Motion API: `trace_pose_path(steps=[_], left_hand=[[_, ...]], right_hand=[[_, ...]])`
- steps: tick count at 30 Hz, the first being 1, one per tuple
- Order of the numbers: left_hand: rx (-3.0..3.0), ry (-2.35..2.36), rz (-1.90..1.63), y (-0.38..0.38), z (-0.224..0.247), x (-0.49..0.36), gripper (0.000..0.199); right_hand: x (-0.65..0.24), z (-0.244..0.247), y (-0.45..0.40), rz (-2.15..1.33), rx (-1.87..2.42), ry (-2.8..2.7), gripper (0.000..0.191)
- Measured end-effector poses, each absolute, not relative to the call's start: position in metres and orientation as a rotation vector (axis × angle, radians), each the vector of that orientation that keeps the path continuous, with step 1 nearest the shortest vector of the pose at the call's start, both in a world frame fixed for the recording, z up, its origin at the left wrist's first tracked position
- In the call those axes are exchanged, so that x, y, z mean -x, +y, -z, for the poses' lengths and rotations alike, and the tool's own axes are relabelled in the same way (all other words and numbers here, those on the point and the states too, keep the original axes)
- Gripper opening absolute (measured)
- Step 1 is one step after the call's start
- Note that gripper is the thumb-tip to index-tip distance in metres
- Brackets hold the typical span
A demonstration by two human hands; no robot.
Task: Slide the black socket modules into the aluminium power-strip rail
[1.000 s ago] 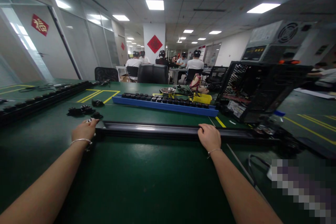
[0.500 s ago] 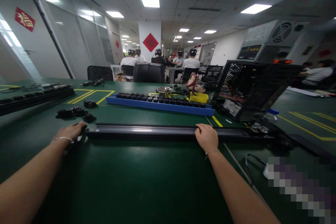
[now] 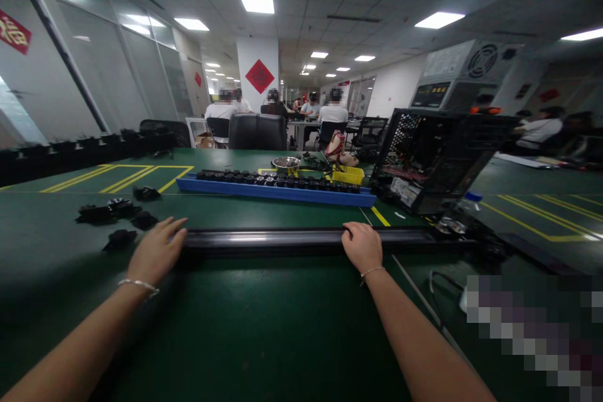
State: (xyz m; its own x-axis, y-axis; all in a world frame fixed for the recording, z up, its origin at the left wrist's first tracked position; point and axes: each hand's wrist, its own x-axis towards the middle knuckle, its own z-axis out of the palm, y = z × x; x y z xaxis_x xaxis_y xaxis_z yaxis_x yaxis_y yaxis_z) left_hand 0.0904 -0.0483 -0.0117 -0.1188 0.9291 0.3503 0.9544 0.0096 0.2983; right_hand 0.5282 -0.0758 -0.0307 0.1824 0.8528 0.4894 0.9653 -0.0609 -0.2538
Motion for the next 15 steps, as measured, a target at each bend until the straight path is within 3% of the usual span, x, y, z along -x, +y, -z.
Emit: trace_pose_path(steps=[4,8,15], left_hand=[[2.477,-1.783,0.708,-0.076,0.008,-0.178,0.041],[2.676,-1.488,0.654,-0.087,0.014,-0.242,0.043],[2.638,-1.586,0.616,-0.083,0.03,-0.288,0.042]], right_hand=[[-0.527,0.029,-0.077,0.268,1.945,-1.702,0.033],[-0.527,0.028,-0.078,0.232,1.95,-1.707,0.035],[-0.528,0.027,-0.078,0.215,1.966,-1.698,0.038]])
